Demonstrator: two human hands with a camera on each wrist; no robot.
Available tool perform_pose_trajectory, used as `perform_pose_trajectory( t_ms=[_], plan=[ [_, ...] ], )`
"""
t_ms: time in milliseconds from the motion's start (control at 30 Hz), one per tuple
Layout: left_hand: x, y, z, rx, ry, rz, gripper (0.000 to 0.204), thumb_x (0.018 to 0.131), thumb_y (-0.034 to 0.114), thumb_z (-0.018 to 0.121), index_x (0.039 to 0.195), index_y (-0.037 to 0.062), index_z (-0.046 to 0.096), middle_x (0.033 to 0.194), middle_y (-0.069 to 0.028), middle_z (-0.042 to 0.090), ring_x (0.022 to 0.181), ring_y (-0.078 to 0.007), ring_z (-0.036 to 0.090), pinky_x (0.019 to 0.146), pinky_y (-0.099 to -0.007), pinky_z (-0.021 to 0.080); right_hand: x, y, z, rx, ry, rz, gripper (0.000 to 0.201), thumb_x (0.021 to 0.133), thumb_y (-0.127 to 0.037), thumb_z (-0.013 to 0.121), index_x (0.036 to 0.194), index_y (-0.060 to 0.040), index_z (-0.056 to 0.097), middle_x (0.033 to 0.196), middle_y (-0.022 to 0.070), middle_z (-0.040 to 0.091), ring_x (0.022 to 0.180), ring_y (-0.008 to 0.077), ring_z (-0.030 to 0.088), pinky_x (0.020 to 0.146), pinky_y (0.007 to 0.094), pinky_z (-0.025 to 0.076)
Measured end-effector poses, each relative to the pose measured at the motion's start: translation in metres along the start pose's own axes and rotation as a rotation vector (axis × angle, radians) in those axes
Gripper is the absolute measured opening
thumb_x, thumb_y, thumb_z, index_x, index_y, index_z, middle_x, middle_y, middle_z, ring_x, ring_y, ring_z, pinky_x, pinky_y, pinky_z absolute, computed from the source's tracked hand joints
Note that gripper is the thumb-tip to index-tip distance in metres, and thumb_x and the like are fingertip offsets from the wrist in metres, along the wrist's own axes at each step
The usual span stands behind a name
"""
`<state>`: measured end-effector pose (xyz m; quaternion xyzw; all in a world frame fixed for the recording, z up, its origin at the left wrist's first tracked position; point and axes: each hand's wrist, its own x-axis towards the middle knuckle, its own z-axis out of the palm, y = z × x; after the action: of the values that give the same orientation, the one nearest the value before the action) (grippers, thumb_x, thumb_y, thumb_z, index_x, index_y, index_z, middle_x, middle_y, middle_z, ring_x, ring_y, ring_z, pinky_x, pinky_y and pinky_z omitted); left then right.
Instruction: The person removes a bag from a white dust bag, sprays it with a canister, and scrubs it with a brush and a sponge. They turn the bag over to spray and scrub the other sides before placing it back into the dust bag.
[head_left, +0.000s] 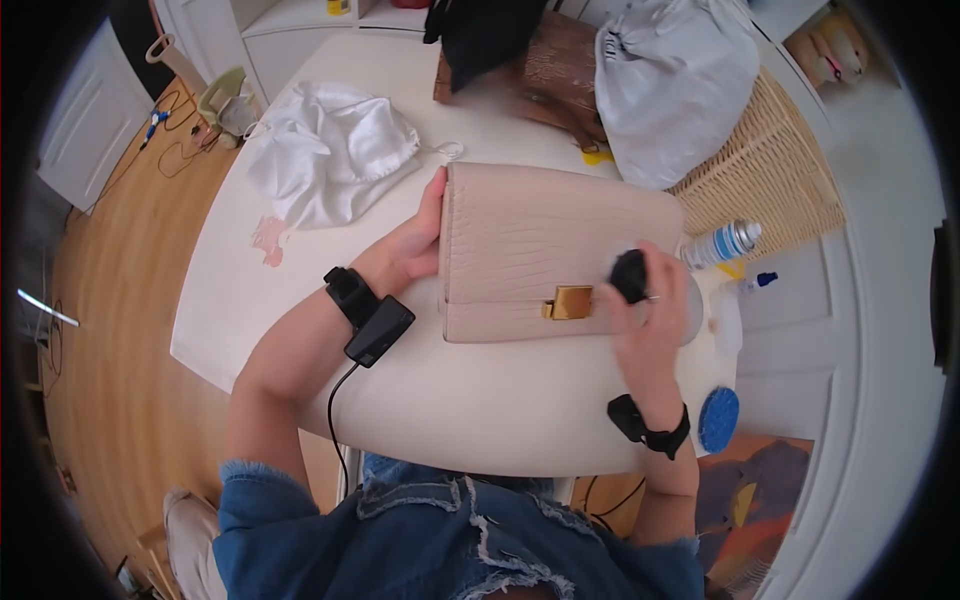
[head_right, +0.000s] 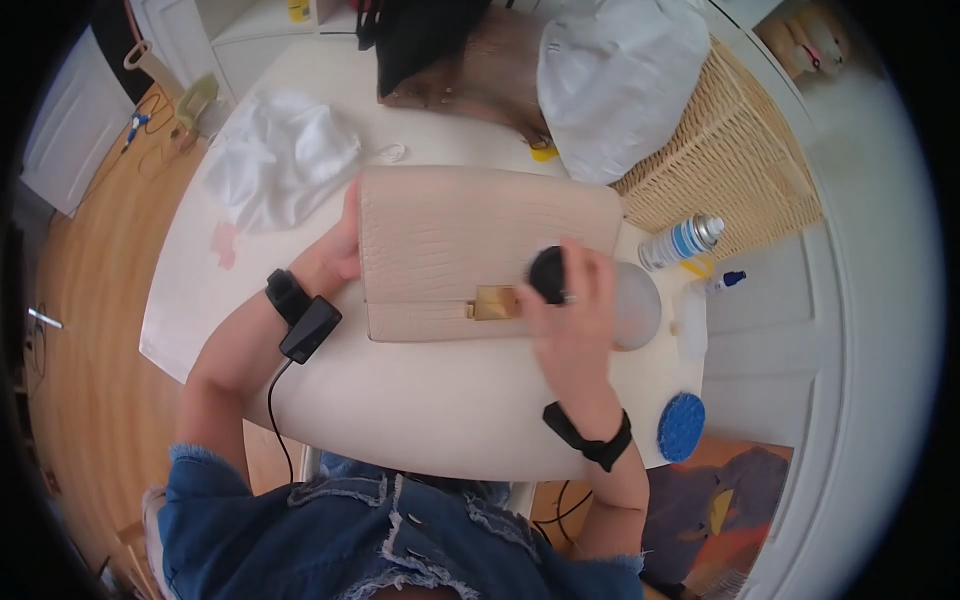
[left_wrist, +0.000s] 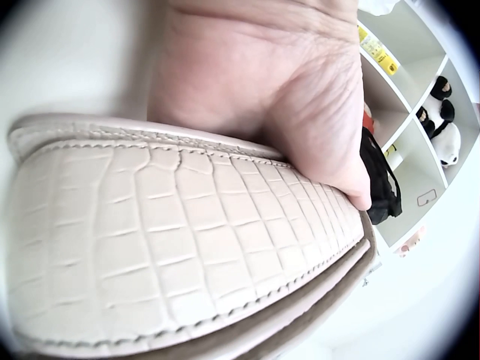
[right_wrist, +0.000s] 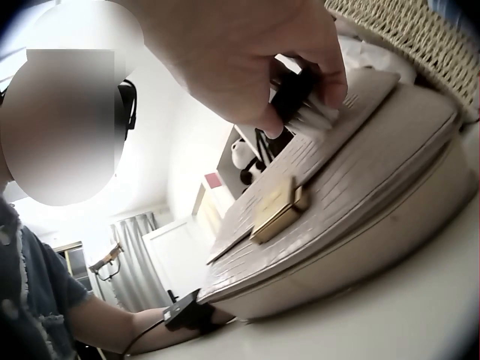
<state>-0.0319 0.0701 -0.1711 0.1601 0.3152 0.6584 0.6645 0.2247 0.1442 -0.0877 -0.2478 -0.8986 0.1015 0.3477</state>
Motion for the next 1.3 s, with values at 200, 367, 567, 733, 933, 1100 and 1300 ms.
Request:
perform_pose_trajectory(
  t_ms=[200, 367, 567, 733, 933, 1100, 1300],
  plan=[
    [0.021, -0.008, -0.035, -0.437, -0.645, -0.061, 0.085, 0.091, 0.073, 0.019, 0.143, 0.0080, 0.037, 0.145, -0.0142, 0.040, 0.131, -0.0273, 0.042, 0.109, -0.0420, 0.034, -0.011, -0.053, 0.037, 0.191, -0.209, -0.318, 0.063, 0.070, -0.009, 0.076, 0.127, 0.0021, 0.049, 0.113, 0.0177, 0.050, 0.098, 0.0332, 0.056, 0.081, 0.0379, 0.049],
    [0.017, -0.009, -0.042, -0.511, -0.543, -0.086, 0.094, 0.084, 0.080, 0.023, 0.144, 0.0084, 0.036, 0.145, -0.0150, 0.040, 0.131, -0.0300, 0.042, 0.109, -0.0448, 0.035, -0.011, -0.035, 0.018, 0.117, -0.132, -0.241, 0.062, 0.068, -0.009, 0.076, 0.125, -0.0010, 0.052, 0.111, 0.0154, 0.050, 0.097, 0.0324, 0.056, 0.081, 0.0380, 0.048],
    [0.022, -0.013, -0.066, -0.542, -0.467, -0.101, 0.095, 0.083, 0.081, 0.025, 0.144, 0.0093, 0.035, 0.144, -0.0148, 0.041, 0.130, -0.0298, 0.042, 0.108, -0.0448, 0.036, -0.026, 0.029, -0.016, 0.161, 0.033, 0.244, 0.058, 0.073, -0.005, 0.072, 0.127, -0.0047, 0.050, 0.112, 0.0152, 0.048, 0.096, 0.0320, 0.055, 0.080, 0.0356, 0.048],
    [0.020, -0.011, -0.064, -0.492, -0.436, -0.079, 0.092, 0.084, 0.079, 0.026, 0.145, 0.0097, 0.035, 0.144, -0.0136, 0.041, 0.130, -0.0289, 0.043, 0.107, -0.0444, 0.037, -0.037, 0.014, -0.012, 0.122, 0.048, 0.150, 0.061, 0.074, -0.002, 0.071, 0.130, -0.0037, 0.047, 0.115, 0.0164, 0.048, 0.101, 0.0321, 0.055, 0.083, 0.0364, 0.048],
    [0.018, -0.011, -0.057, -0.465, -0.474, -0.073, 0.093, 0.084, 0.079, 0.026, 0.145, 0.0090, 0.034, 0.145, -0.0124, 0.040, 0.131, -0.0285, 0.042, 0.108, -0.0433, 0.037, -0.028, 0.031, -0.009, 0.113, 0.087, 0.174, 0.055, 0.078, -0.008, 0.070, 0.127, 0.0006, 0.046, 0.110, 0.0178, 0.050, 0.099, 0.0349, 0.055, 0.083, 0.0371, 0.048],
    [0.019, -0.011, -0.057, -0.424, -0.452, -0.051, 0.095, 0.083, 0.080, 0.025, 0.146, 0.0087, 0.033, 0.146, -0.0122, 0.040, 0.131, -0.0287, 0.042, 0.108, -0.0432, 0.036, 0.012, 0.065, -0.014, 0.322, 0.269, 0.284, 0.055, 0.081, -0.009, 0.068, 0.129, 0.0001, 0.044, 0.109, 0.0197, 0.051, 0.095, 0.0364, 0.055, 0.081, 0.0395, 0.048],
    [0.013, -0.008, -0.046, -0.327, -0.284, -0.037, 0.097, 0.082, 0.081, 0.024, 0.146, 0.0090, 0.032, 0.147, -0.0122, 0.038, 0.132, -0.0289, 0.041, 0.109, -0.0437, 0.036, 0.031, -0.010, 0.018, 0.097, 0.045, -0.059, 0.056, 0.079, -0.013, 0.070, 0.127, 0.0020, 0.045, 0.112, 0.0194, 0.049, 0.101, 0.0373, 0.055, 0.085, 0.0381, 0.048]
  ],
)
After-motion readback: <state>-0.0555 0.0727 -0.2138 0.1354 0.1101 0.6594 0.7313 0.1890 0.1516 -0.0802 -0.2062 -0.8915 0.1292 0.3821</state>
